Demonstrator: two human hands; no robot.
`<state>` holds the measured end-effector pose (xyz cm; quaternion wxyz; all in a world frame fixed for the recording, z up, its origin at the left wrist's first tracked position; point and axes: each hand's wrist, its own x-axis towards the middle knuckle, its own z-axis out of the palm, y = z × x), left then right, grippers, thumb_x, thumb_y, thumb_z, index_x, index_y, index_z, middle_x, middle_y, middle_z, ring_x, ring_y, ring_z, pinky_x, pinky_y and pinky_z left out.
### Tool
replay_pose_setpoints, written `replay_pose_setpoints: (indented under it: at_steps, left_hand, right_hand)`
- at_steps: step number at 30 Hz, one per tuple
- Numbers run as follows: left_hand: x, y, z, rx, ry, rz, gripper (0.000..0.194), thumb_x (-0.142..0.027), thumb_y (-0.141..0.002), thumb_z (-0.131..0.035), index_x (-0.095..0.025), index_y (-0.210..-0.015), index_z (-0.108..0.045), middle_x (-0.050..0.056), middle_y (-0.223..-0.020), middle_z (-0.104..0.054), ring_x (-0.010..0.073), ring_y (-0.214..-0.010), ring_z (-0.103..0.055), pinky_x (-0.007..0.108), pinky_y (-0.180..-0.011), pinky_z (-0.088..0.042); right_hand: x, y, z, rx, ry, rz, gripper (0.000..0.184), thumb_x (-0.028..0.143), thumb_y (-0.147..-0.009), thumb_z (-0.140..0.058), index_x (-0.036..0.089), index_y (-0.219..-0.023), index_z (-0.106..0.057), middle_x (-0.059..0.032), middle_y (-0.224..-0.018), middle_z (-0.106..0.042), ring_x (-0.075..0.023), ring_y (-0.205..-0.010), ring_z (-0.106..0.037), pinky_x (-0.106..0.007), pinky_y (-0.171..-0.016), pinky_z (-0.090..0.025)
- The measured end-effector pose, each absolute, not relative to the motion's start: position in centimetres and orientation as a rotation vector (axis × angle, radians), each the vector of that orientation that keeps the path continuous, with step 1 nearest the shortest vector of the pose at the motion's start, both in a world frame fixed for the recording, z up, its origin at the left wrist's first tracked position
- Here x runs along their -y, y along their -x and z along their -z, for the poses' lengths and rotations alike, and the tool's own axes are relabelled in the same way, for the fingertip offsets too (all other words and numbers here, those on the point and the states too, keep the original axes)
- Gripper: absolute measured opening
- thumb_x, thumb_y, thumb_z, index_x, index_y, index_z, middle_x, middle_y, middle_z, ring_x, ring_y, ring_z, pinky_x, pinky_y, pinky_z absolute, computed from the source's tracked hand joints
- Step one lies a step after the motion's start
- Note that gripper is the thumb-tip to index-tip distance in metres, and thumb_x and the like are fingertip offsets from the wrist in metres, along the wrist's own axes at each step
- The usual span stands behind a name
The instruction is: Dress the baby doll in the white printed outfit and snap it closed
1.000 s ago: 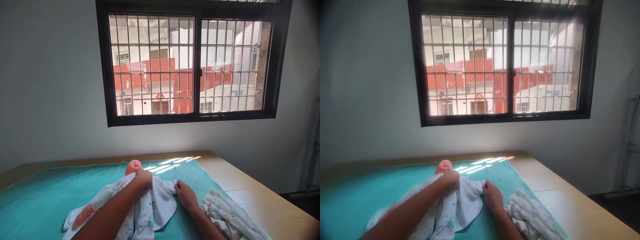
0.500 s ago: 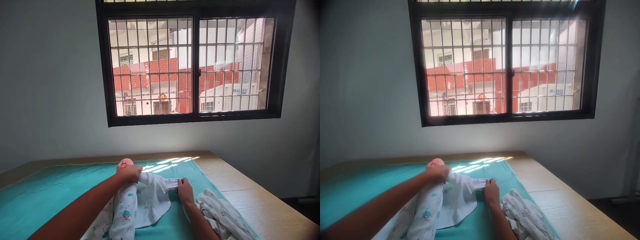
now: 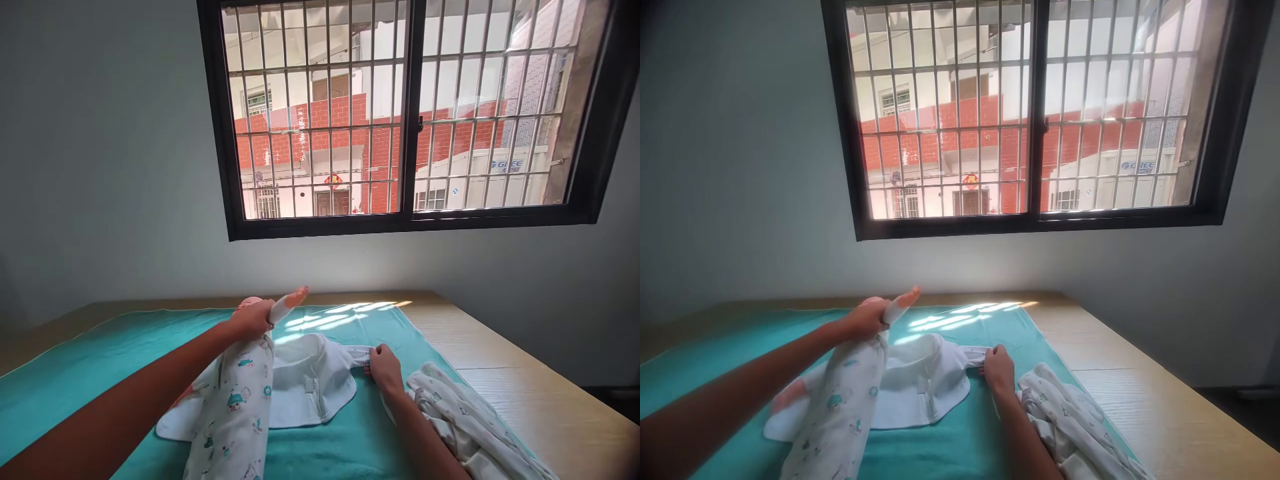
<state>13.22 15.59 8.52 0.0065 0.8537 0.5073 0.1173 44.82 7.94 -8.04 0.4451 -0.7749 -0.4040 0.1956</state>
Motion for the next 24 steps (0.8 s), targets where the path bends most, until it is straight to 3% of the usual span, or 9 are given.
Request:
replay_pose_setpoints:
  at_steps: [5,9,12,14,15,17,19,22,24]
  left_hand:
    - [-14.4,-17.5,-5.1,-1.476,-2.741,-0.252,0.024,-0.017,-0.072,-0.058,-0.018,-0.095,-0.064,0.012,-0.104,-0.068,0.029,-0.09,-0.064,0.04,-0.078,-0.048]
    - [-13.0,-18.7,-3.8,-1.341,-2.728,-0.282,0.024,-0.02,-0.077,-0.058,-0.015,-0.099,-0.065,0.014,-0.108,-0.067,0.0293,-0.099,-0.063,0.041,-0.084,-0.049]
    - [-12.3,-15.2,-3.5,-1.276,-2.691,-0.467,0.035,-0.031,-0.088,-0.048,-0.021,-0.12,-0.058,0.008,-0.125,-0.06,0.0241,-0.115,-0.056,0.037,-0.097,-0.044]
    - [-12.2,-11.5,-2.9,-1.271,-2.567,-0.669,0.041,-0.038,-0.089,-0.047,-0.021,-0.125,-0.053,0.007,-0.131,-0.055,0.0238,-0.121,-0.051,0.036,-0.103,-0.04]
    - [-12.2,-9.7,-2.4,-1.277,-2.468,-0.724,0.05,-0.045,-0.085,-0.053,-0.02,-0.128,-0.05,0.009,-0.132,-0.054,0.0252,-0.121,-0.05,0.036,-0.104,-0.04]
    - [-12.6,-6.5,-1.5,-1.283,-2.313,-0.684,0.074,-0.056,-0.074,-0.063,-0.017,-0.133,-0.044,0.012,-0.135,-0.049,0.0286,-0.123,-0.047,0.038,-0.103,-0.04]
    - [-13.3,-4.6,-1.0,-1.279,-2.241,-0.554,0.09,-0.062,-0.063,-0.07,-0.015,-0.134,-0.041,0.014,-0.135,-0.046,0.0307,-0.123,-0.045,0.039,-0.102,-0.041]
    - [-14.2,-3.9,-1.2,-1.282,-2.224,-0.432,0.096,-0.062,-0.053,-0.076,-0.013,-0.129,-0.044,0.014,-0.13,-0.047,0.0306,-0.12,-0.045,0.037,-0.099,-0.042]
    - [-14.3,-4.3,-1.8,-1.29,-2.253,-0.4,0.094,-0.061,-0.049,-0.078,-0.013,-0.124,-0.047,0.012,-0.125,-0.048,0.0294,-0.116,-0.047,0.036,-0.095,-0.043]
  right_hand:
    - [-6.8,-43.4,6.7,1.183,1.985,-0.105,0.02,0.033,-0.092,-0.039,0.021,-0.082,-0.051,-0.0088,-0.092,-0.062,-0.0203,-0.077,-0.061,-0.027,-0.057,-0.035]
    - [-5.5,-40.6,5.5,1.435,1.804,0.281,0.025,0.036,-0.095,-0.034,0.02,-0.091,-0.053,-0.0051,-0.093,-0.058,-0.0159,-0.066,-0.055,-0.025,-0.053,-0.032]
    - [-4.7,-36.8,4.4,1.596,1.532,0.073,0.026,0.038,-0.096,-0.036,0.02,-0.089,-0.053,-0.0034,-0.087,-0.058,-0.0158,-0.069,-0.056,-0.026,-0.06,-0.041]
    - [-4.6,-33.9,3.6,1.724,1.376,-0.217,0.023,0.041,-0.092,-0.046,0.021,-0.098,-0.055,-0.0039,-0.096,-0.06,-0.0174,-0.082,-0.059,-0.028,-0.071,-0.047]
    - [-4.8,-32.5,3.2,1.784,1.323,-0.356,0.03,0.043,-0.088,-0.054,0.022,-0.108,-0.054,-0.005,-0.106,-0.06,-0.019,-0.092,-0.059,-0.029,-0.078,-0.048]
    - [-5.6,-30.2,2.5,1.853,1.301,-0.563,0.064,0.047,-0.075,-0.069,0.022,-0.128,-0.044,-0.0084,-0.127,-0.051,-0.023,-0.113,-0.053,-0.033,-0.091,-0.046]
    - [-6.9,-28.9,2.0,1.851,1.367,-0.651,0.089,0.05,-0.064,-0.077,0.018,-0.137,-0.035,-0.0125,-0.136,-0.042,-0.026,-0.123,-0.045,-0.036,-0.099,-0.041]
    - [-9.0,-28.3,1.1,1.836,1.495,-0.683,0.097,0.052,-0.055,-0.082,0.016,-0.134,-0.037,-0.0141,-0.131,-0.045,-0.0268,-0.117,-0.047,-0.037,-0.096,-0.042]
    - [-9.7,-28.1,0.5,1.892,1.544,-0.669,0.088,0.052,-0.052,-0.083,0.016,-0.123,-0.046,-0.0116,-0.12,-0.053,-0.0254,-0.104,-0.052,-0.034,-0.083,-0.046]
